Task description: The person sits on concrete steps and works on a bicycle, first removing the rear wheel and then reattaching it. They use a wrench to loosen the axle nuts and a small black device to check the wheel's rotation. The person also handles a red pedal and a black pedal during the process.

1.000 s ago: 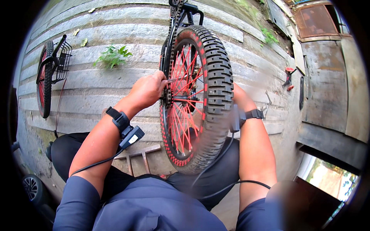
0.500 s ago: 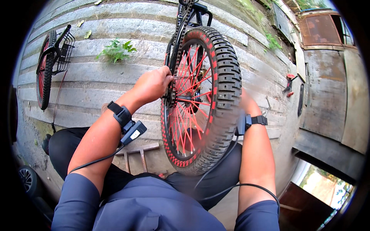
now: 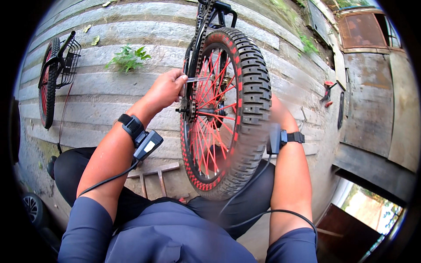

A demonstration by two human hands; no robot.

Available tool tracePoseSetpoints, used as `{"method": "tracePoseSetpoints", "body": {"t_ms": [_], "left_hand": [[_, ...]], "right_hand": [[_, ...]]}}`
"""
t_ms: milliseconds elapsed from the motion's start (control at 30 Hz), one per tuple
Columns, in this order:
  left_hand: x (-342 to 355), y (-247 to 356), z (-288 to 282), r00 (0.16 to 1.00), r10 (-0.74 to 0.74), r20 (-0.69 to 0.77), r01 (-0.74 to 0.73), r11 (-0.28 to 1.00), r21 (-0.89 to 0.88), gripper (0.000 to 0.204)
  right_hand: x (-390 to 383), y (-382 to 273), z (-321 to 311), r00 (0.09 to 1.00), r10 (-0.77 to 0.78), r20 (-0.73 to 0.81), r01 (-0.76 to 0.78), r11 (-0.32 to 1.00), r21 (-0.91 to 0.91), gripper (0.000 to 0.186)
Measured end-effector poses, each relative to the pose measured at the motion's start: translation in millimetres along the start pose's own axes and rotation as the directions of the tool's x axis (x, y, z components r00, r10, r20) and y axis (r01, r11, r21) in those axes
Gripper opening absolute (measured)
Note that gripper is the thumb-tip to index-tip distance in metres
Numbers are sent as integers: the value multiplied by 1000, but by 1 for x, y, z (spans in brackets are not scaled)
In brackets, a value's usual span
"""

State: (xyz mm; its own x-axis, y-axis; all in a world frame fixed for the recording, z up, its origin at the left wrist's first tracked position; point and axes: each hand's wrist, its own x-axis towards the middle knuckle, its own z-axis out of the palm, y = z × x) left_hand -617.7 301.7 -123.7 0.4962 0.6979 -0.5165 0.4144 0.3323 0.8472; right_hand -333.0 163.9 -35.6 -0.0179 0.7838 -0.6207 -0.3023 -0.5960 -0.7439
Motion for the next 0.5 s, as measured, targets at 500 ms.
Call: {"method": "tracePoseSetpoints", "body": {"t_ms": [500], "left_hand": [[-5,6,-30,961,271,-60,-233,905,355,27]], "right_hand": [[-3,-6,15,1000,14,-5,-14,1000,-19,37]]}}
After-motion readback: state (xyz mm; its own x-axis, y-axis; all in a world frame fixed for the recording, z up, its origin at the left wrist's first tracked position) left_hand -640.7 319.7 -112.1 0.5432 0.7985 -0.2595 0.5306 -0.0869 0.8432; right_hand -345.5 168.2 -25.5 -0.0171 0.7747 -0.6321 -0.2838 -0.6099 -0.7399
